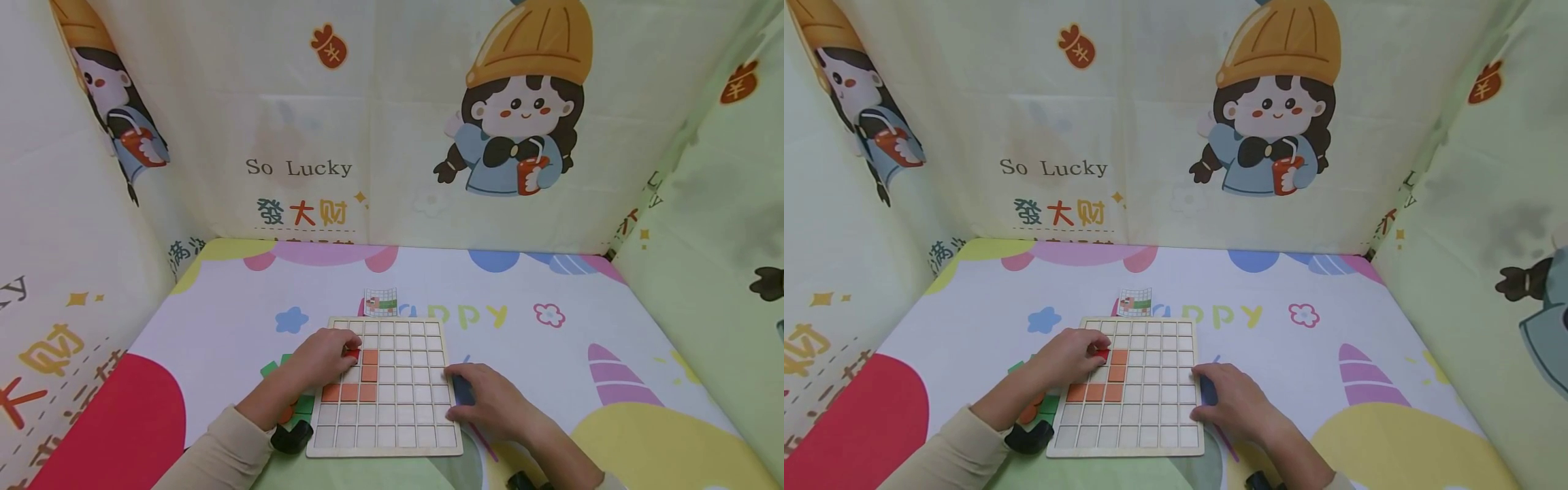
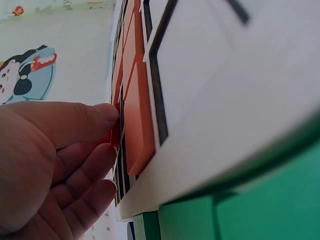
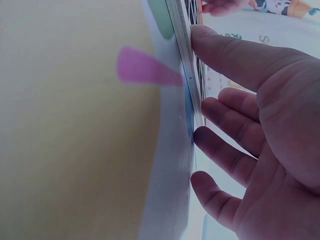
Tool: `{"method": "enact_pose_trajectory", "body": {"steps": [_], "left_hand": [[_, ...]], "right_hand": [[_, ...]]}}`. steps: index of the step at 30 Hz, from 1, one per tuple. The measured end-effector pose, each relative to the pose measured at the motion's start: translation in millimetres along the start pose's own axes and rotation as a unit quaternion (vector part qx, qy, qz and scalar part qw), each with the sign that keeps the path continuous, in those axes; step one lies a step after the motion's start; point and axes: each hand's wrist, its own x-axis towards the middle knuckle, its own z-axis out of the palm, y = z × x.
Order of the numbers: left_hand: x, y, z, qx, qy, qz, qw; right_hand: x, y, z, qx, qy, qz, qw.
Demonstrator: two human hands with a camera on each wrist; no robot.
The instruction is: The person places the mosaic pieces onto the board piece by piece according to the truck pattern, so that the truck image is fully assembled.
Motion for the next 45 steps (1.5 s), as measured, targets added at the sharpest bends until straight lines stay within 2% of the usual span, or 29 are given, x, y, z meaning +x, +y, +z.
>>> {"method": "enact_pose_trajectory", "body": {"steps": [20, 36, 45], "left_hand": [[-1.2, 0.0, -0.2, -0.013, -0.012, 0.006, 0.9998], [-3.6, -1.9, -3.1, -0.028, -0.005, 0.015, 0.9995], [-8.5, -4.9, -12.1, -0.044, 0.002, -0.025, 0.9987]], "right_hand": [[-0.4, -0.5, -1.0, 0.011, -0.003, -0.002, 0.9999], [-0.9, -1.2, -1.9, 0.01, 0.001, -0.003, 0.9999], [-0.5, -1.7, -1.9, 0.008, -0.002, -0.001, 1.0]]}}
